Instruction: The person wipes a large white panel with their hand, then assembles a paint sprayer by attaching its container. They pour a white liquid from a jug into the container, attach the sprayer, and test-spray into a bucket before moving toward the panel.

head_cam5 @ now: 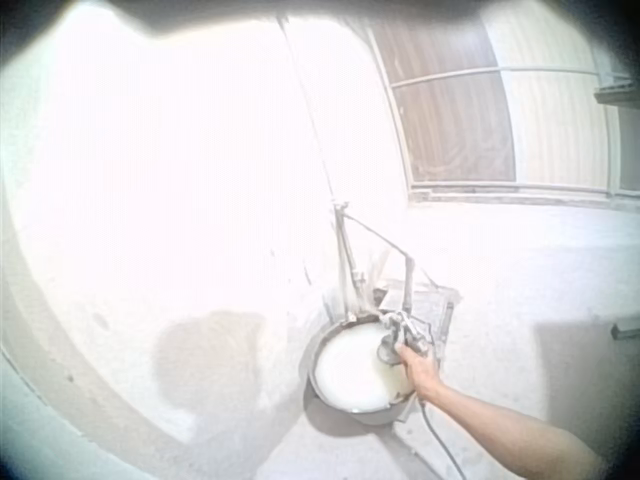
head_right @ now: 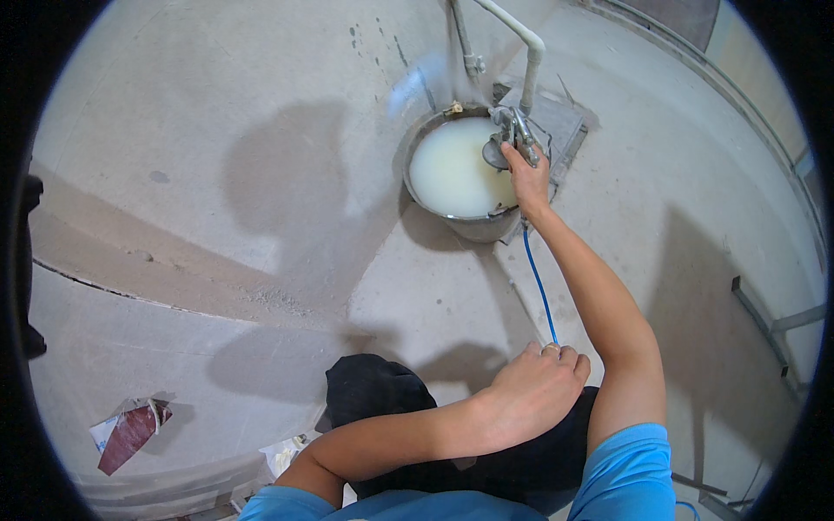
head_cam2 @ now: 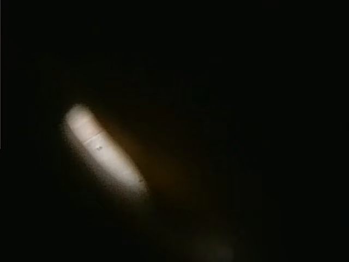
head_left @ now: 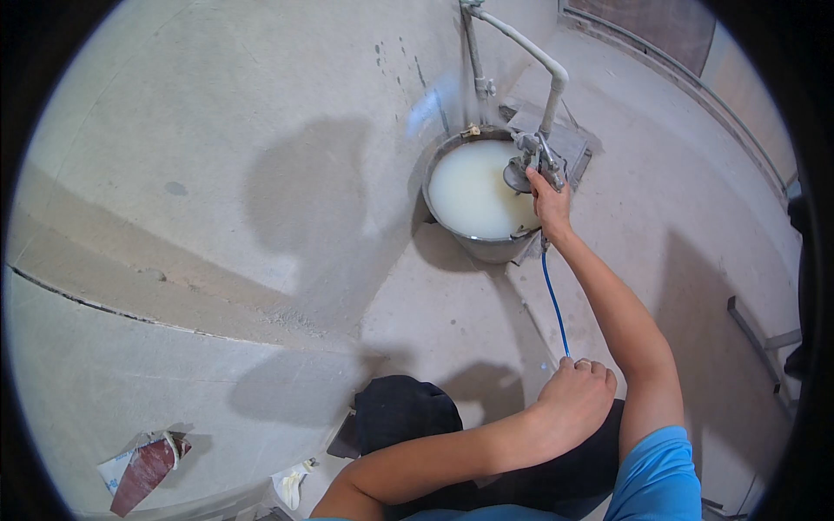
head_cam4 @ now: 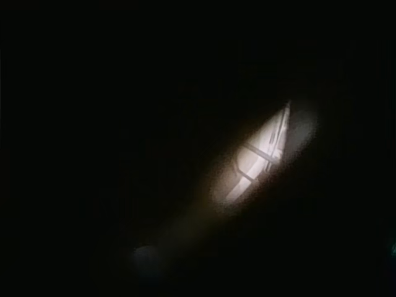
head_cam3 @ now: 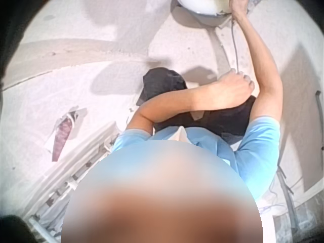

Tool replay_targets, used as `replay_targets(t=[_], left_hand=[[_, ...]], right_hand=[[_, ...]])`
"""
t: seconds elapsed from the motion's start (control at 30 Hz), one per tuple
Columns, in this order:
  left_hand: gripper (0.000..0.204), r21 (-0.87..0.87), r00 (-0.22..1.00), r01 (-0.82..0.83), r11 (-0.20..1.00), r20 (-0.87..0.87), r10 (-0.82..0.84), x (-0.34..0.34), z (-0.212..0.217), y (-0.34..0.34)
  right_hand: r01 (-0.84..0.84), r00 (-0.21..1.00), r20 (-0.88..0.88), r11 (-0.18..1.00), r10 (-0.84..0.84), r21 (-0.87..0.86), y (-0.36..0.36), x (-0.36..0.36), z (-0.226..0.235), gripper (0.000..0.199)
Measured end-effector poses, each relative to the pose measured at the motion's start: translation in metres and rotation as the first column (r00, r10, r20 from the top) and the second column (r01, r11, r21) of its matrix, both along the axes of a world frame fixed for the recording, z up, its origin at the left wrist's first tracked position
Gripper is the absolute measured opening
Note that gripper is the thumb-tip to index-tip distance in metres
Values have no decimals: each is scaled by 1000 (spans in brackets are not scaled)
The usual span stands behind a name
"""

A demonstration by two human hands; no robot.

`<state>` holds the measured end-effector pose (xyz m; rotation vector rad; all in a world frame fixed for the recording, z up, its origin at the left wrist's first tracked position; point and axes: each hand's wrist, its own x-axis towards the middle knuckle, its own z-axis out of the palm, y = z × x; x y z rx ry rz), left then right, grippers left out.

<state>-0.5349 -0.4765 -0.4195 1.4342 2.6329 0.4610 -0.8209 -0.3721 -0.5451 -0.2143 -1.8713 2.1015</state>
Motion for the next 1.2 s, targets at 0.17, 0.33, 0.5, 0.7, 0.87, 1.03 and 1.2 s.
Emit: replay_targets(t=[0.17,0.33,0.5,0.7,0.87,1.03,1.2], left_hand=[[22,9,1000,-5,1000,28,5,0,0,1],[23,7,998,8,1000,57,-8,1,0,4],[22,5,999,-3,1000,39,3,3,-1,4],[20,1,1000,-9,1000,-13,9,4,0,2],[21,16,1000,-8,1000,5,8,4,0,2],[21,10,1000,-12,1000,13,11,3,-3,2],[21,-6,1000,-25,1000,1,25,2,-5,2]], right_hand=[[-99,995,-9,991,99,-89,4,8,7,27],[-234,972,-45,971,232,-45,6,17,12,28],[-140,988,-72,987,135,-82,2,17,9,28],[-3,1000,-22,985,-1,-175,-1,11,10,33],[6,1000,-5,985,-7,-175,1,11,7,28],[52,989,-139,998,-55,-27,5,-1,0,35],[112,992,-70,993,-109,47,13,-11,-2,29]])
